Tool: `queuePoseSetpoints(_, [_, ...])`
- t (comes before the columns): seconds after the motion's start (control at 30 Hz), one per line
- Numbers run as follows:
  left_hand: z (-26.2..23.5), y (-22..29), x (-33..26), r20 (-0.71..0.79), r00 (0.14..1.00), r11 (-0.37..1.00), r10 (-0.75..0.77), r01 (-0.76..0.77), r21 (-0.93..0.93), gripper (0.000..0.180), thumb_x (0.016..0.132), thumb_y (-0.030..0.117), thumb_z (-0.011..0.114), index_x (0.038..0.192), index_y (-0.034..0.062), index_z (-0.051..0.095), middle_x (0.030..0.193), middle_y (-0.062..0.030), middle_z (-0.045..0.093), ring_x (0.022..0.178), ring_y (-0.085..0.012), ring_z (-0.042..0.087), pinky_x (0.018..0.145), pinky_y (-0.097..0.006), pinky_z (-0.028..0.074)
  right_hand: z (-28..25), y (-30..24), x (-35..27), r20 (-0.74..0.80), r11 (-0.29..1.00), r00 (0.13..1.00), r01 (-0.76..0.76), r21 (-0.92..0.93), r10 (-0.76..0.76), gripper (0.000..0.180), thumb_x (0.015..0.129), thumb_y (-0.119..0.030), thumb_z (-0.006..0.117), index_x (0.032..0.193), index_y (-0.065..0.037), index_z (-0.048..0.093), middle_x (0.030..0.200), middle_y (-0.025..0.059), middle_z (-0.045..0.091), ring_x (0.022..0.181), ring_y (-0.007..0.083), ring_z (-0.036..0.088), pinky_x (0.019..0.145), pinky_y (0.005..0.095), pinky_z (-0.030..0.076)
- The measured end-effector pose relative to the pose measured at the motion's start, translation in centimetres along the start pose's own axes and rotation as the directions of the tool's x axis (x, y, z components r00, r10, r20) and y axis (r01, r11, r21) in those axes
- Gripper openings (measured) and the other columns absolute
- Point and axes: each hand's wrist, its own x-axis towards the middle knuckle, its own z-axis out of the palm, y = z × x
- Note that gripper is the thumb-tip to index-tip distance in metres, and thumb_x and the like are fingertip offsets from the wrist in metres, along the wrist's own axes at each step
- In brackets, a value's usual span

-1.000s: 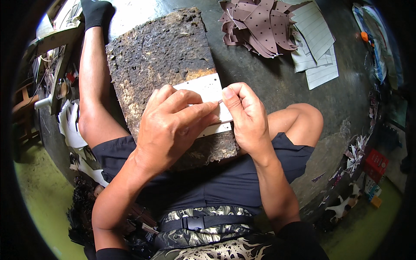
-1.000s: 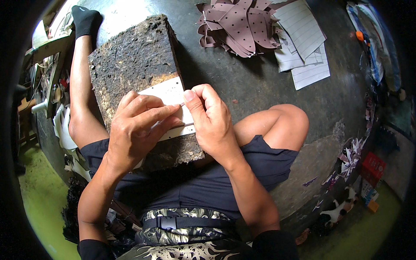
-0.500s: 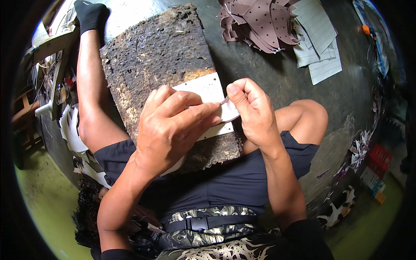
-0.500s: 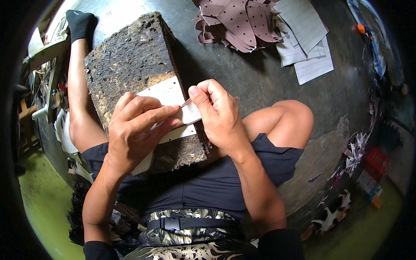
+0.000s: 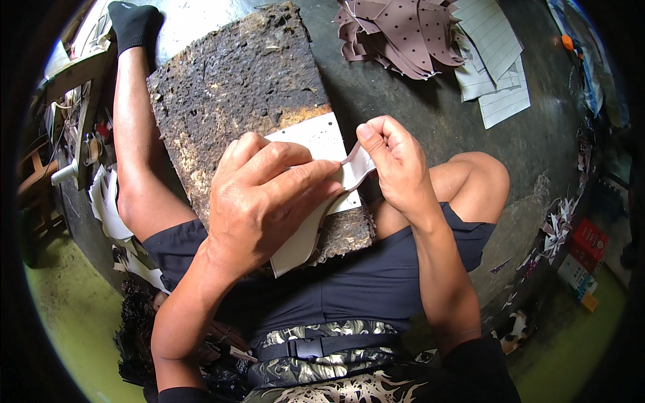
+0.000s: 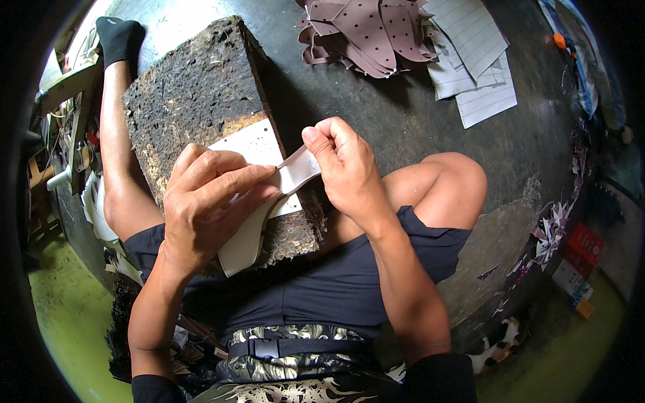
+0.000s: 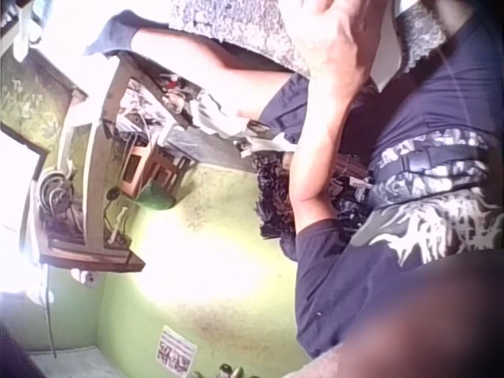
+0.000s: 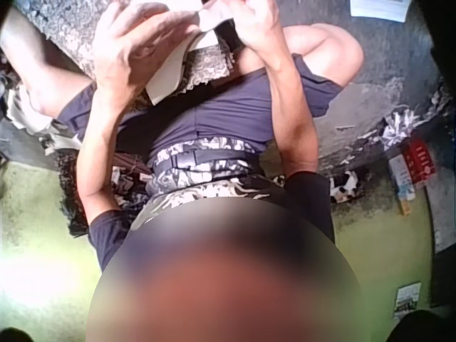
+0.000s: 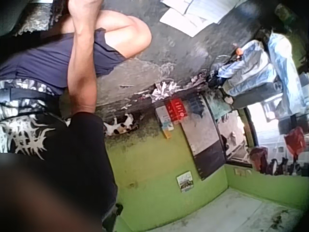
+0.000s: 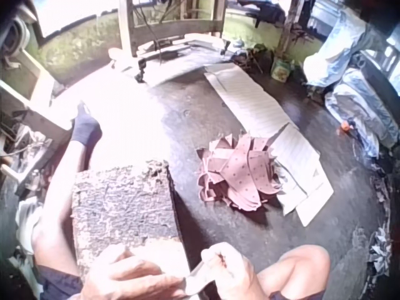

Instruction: The person sits cross-legged on the floor and repeatedly peels the backing off small rectangular adhesive paper pieces. They handle each piece one at a time, peel the backing, and place the finished pieces aside.

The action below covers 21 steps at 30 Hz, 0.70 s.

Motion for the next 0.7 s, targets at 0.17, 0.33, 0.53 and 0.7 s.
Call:
queuePoseSetpoints(0.17, [-0.1, 0.1, 0.0, 0.005, 1.0, 1.0, -0.002, 0.002, 0.001, 0.032, 0.084, 0.02, 0.099, 0.114, 0.0182, 0.089, 0.101, 0.0017, 0.074, 0.087, -0.0226, 0.064, 0.078, -0.04, 0.053, -0.2, 0.5, 0.4, -0.016, 1.0, 1.0, -0.014, -0.009, 0.013, 0.033, 0.121, -0.029, 0.069, 0.109, 0.002, 0.071, 0.083, 0.0006, 0.065, 0.077, 0.0075, 0.057, 0.069, 0.0306, 0.05])
queuePoseSetpoints(0.33, [-0.1, 0.1, 0.1, 0.013, 1.0, 1.0, 0.0, 0.0, 0.011, 0.032, 0.084, 0.02, 0.099, 0.114, 0.0188, 0.089, 0.101, 0.0019, 0.073, 0.087, -0.0224, 0.064, 0.078, -0.04, 0.052, -0.7, 1.0, 0.6, -0.016, 0.998, 0.999, -0.03, -0.057, 0.029, 0.031, 0.122, -0.031, 0.067, 0.111, -0.002, 0.071, 0.086, -0.0035, 0.065, 0.078, 0.0039, 0.056, 0.067, 0.0258, 0.048])
queuePoseSetpoints(0.53, [-0.1, 0.1, 0.0, 0.02, 1.0, 1.0, 0.0, 0.0, 0.01, 0.032, 0.084, 0.02, 0.099, 0.114, 0.0193, 0.089, 0.101, 0.0021, 0.073, 0.088, -0.0224, 0.064, 0.078, -0.04, 0.052, -1.1, 1.7, 1.1, -0.04, 0.988, 0.999, -0.032, -0.151, 0.026, 0.032, 0.122, -0.032, 0.066, 0.11, -0.002, 0.071, 0.086, -0.0057, 0.062, 0.078, 0.003, 0.053, 0.066, 0.0256, 0.044])
queuePoseSetpoints(0.7, [0.0, 0.0, 0.0, 0.013, 1.0, 1.0, 0.011, -0.011, 0.01, 0.032, 0.084, 0.019, 0.1, 0.114, 0.019, 0.088, 0.101, 0.0021, 0.073, 0.087, -0.0224, 0.064, 0.077, -0.04, 0.051, -1.1, 1.9, 1.5, -0.098, 0.972, 0.995, -0.007, -0.236, -0.017, 0.037, 0.119, -0.032, 0.069, 0.106, 0.003, 0.068, 0.076, 0.0098, 0.062, 0.07, 0.0167, 0.057, 0.066, 0.0387, 0.049])
